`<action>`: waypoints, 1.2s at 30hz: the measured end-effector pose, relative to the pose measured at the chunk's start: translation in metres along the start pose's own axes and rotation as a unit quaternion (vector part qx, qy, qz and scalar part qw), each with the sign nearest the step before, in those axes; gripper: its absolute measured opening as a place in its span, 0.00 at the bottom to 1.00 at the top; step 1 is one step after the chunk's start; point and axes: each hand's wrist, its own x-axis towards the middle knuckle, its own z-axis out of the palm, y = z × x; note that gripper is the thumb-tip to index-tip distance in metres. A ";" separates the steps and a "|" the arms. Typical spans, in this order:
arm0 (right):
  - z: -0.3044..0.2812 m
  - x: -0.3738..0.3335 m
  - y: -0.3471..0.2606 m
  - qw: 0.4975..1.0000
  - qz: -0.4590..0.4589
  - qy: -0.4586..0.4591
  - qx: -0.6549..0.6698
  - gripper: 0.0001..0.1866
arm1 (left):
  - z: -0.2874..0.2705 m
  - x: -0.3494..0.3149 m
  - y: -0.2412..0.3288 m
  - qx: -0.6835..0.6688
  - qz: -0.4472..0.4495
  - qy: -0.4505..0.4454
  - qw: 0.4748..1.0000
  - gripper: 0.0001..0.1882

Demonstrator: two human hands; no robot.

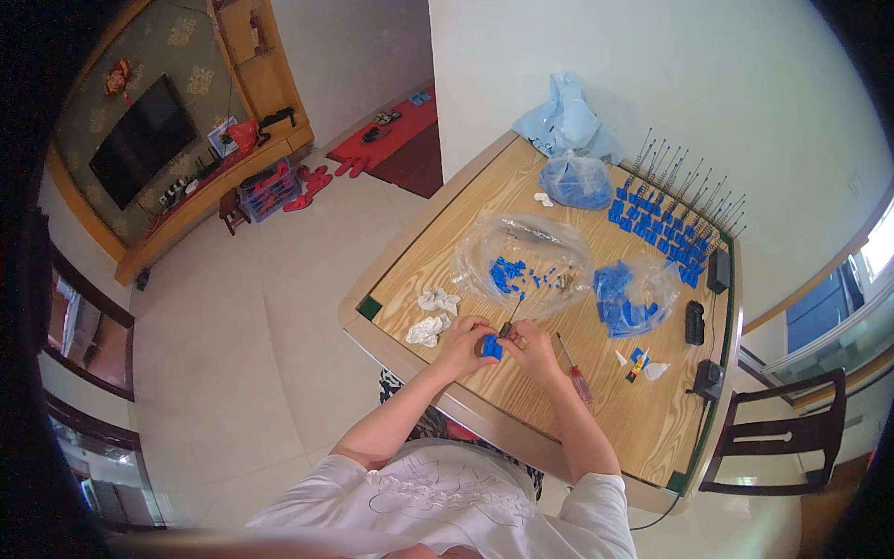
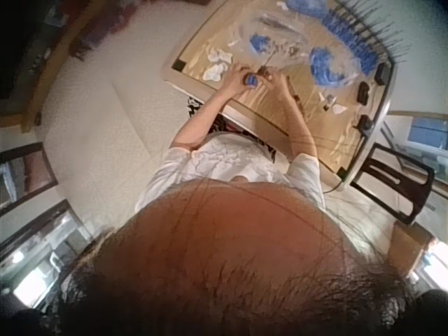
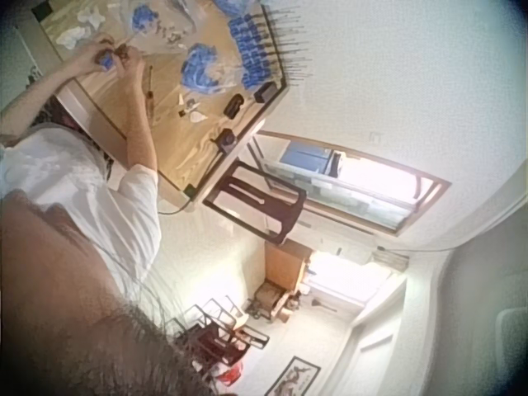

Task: The person assembles electronic components by sliding blue plastic pieces onto a spring-like metal coil by hand.

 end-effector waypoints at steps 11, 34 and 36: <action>0.002 -0.004 -0.001 0.997 -0.064 -0.005 -0.037 0.08 | -0.046 0.018 0.037 -0.237 0.044 0.036 0.970 0.19; 0.003 -0.005 0.005 0.996 -0.084 0.027 0.006 0.08 | -0.025 0.029 0.054 -0.311 0.017 0.043 0.949 0.06; 0.003 -0.005 0.009 0.995 -0.091 0.031 0.005 0.08 | -0.026 0.029 0.057 -0.315 0.010 0.041 0.948 0.06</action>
